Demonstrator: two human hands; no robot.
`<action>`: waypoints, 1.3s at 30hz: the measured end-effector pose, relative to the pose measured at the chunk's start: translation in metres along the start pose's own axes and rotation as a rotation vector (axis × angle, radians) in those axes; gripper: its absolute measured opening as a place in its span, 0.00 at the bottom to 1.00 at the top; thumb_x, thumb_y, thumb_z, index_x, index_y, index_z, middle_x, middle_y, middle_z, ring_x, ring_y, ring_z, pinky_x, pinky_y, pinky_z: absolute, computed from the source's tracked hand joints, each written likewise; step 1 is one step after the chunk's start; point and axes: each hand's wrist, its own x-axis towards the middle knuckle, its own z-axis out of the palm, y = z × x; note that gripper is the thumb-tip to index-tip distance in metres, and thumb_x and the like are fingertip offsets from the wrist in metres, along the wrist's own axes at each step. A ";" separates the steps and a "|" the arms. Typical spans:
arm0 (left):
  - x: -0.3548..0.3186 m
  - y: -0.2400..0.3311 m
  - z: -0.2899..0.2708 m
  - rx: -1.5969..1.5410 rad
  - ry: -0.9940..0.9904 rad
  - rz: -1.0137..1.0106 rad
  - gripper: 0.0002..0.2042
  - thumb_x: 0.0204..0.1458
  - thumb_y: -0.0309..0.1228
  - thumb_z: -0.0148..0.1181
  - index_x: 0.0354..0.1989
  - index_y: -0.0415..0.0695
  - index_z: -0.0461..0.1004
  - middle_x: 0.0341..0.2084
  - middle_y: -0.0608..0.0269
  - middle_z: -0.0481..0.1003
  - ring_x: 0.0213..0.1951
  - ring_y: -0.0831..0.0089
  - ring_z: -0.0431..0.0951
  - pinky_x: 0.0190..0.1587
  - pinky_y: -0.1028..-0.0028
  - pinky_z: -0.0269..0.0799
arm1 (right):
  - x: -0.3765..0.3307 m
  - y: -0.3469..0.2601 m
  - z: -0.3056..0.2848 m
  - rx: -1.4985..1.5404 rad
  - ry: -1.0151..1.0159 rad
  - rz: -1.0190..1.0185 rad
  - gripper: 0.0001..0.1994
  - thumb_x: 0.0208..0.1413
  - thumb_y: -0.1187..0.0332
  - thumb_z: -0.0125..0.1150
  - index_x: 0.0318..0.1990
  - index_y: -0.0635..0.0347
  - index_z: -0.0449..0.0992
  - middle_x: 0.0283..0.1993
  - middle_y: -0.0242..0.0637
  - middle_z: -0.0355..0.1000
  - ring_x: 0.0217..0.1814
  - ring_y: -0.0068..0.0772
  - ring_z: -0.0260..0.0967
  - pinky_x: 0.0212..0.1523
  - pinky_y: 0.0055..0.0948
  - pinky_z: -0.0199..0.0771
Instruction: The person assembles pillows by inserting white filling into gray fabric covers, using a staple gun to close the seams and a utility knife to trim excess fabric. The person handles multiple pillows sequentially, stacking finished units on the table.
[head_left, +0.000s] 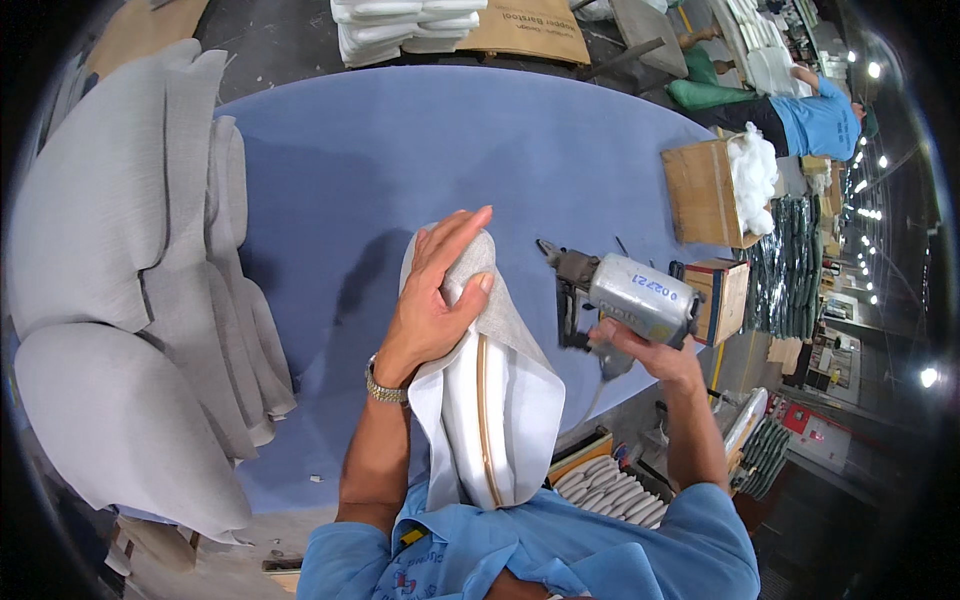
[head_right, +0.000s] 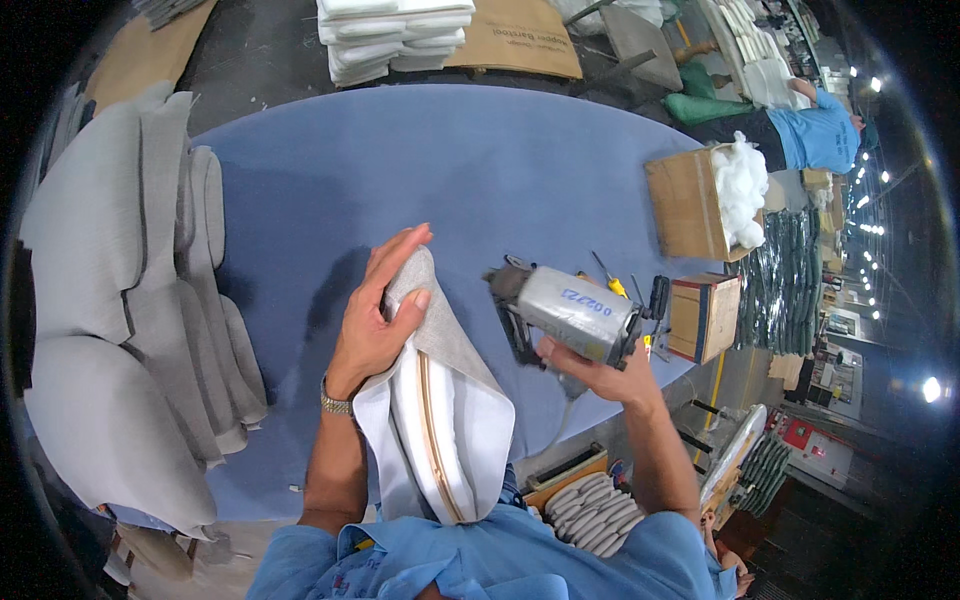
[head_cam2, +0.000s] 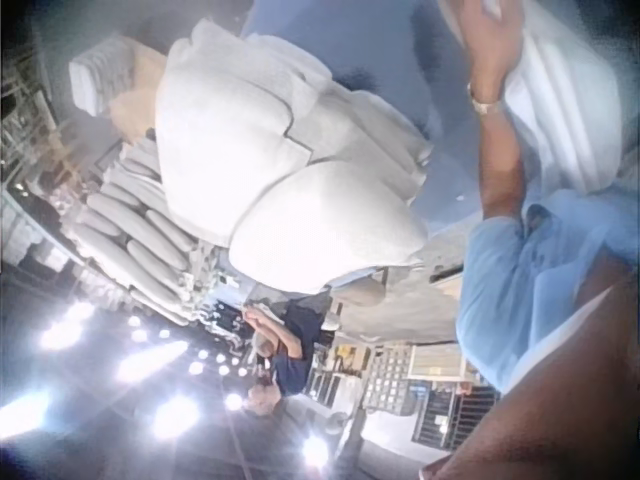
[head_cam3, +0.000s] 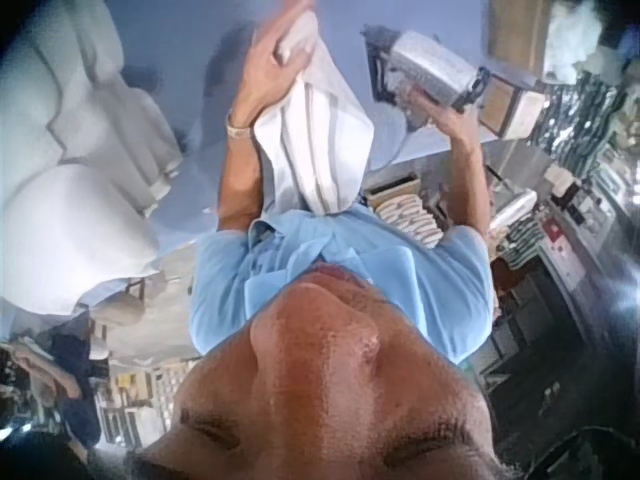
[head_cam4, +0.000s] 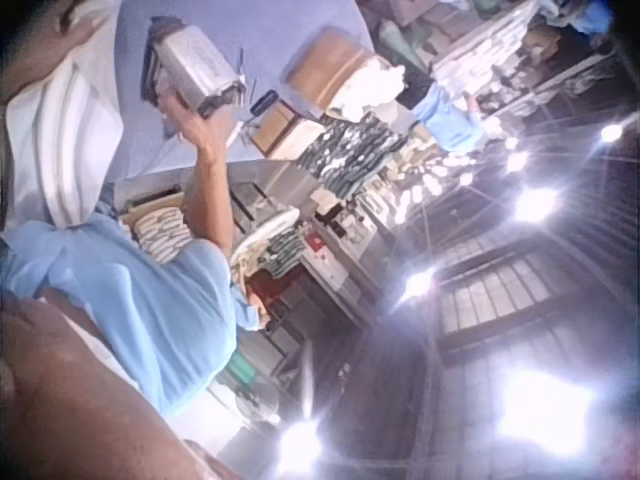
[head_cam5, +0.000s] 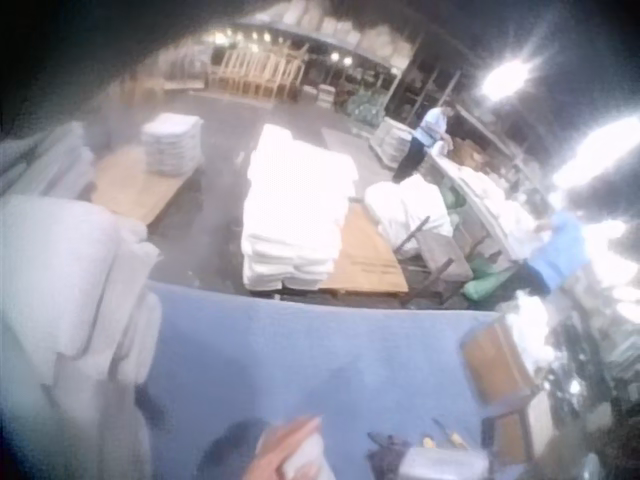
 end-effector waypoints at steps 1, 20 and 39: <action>0.000 0.000 0.000 0.007 -0.001 -0.007 0.30 0.57 0.33 0.60 0.71 0.45 0.66 0.64 0.53 0.72 0.70 0.55 0.65 0.74 0.53 0.50 | 0.017 -0.018 0.003 -0.246 -0.018 -0.283 0.24 0.49 0.67 0.73 0.54 0.65 0.77 0.47 0.43 0.79 0.49 0.36 0.78 0.50 0.38 0.77; -0.004 -0.009 -0.009 -0.125 -0.017 0.018 0.37 0.49 0.24 0.63 0.72 0.51 0.65 0.66 0.54 0.67 0.73 0.52 0.59 0.75 0.41 0.37 | 0.051 -0.081 0.034 -0.487 -0.411 -0.320 0.34 0.46 0.61 0.70 0.63 0.65 0.75 0.46 0.46 0.78 0.44 0.44 0.75 0.47 0.36 0.71; 0.001 -0.022 -0.016 -0.105 -0.010 0.037 0.34 0.55 0.38 0.62 0.73 0.47 0.64 0.67 0.49 0.66 0.73 0.51 0.59 0.75 0.44 0.39 | 0.086 -0.110 0.051 -0.741 -0.521 -0.136 0.35 0.42 0.66 0.72 0.62 0.56 0.69 0.54 0.46 0.77 0.54 0.56 0.77 0.54 0.45 0.78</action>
